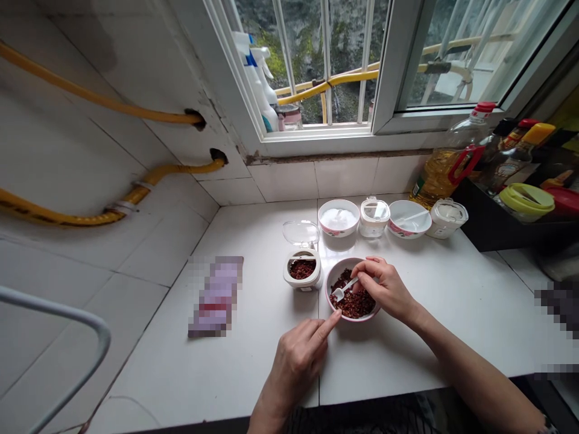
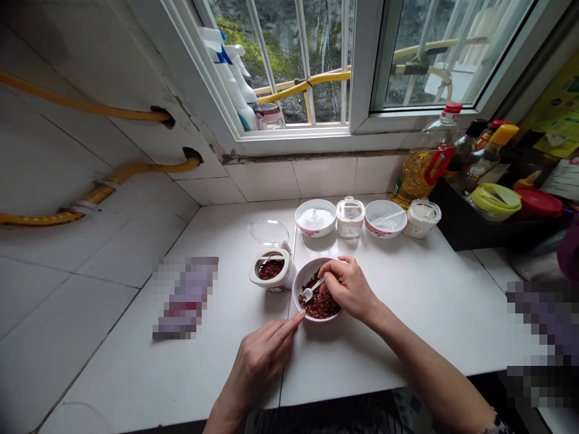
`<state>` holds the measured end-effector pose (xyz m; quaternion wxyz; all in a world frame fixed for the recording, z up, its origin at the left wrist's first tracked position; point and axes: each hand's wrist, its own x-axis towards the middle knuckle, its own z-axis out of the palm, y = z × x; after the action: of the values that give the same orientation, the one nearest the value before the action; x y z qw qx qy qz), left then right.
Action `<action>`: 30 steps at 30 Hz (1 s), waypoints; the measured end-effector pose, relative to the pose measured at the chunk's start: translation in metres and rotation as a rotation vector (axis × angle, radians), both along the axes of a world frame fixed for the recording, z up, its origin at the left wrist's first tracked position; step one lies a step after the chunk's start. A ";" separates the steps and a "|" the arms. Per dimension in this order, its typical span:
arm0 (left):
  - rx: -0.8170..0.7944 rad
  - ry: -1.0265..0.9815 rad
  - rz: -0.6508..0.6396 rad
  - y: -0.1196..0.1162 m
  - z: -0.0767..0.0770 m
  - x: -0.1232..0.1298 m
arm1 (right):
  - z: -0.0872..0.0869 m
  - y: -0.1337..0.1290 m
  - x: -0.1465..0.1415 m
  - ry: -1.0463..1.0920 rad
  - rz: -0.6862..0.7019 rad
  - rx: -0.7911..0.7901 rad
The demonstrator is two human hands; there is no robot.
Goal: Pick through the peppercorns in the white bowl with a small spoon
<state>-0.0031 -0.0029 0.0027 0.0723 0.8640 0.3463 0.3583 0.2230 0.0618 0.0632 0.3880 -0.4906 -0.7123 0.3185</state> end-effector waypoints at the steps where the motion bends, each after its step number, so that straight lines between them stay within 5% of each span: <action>1: 0.002 -0.002 0.001 0.000 0.000 0.000 | 0.002 0.000 0.000 0.032 -0.007 -0.030; 9: -0.006 0.001 0.003 -0.001 -0.003 0.000 | 0.011 0.000 0.002 0.299 -0.083 -0.299; 20: 0.012 0.011 0.002 0.000 0.001 0.002 | 0.012 0.009 0.008 0.414 -0.091 -0.291; 25: -0.011 0.019 0.002 -0.001 0.002 0.002 | 0.019 0.007 -0.012 0.399 -0.113 -0.079; 30: 0.014 0.031 0.003 -0.001 0.000 0.002 | 0.016 0.003 -0.035 -0.021 0.067 0.483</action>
<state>-0.0011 -0.0040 0.0027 0.0605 0.8693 0.3463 0.3475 0.1879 0.0649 0.0793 0.4758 -0.3631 -0.7876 0.1466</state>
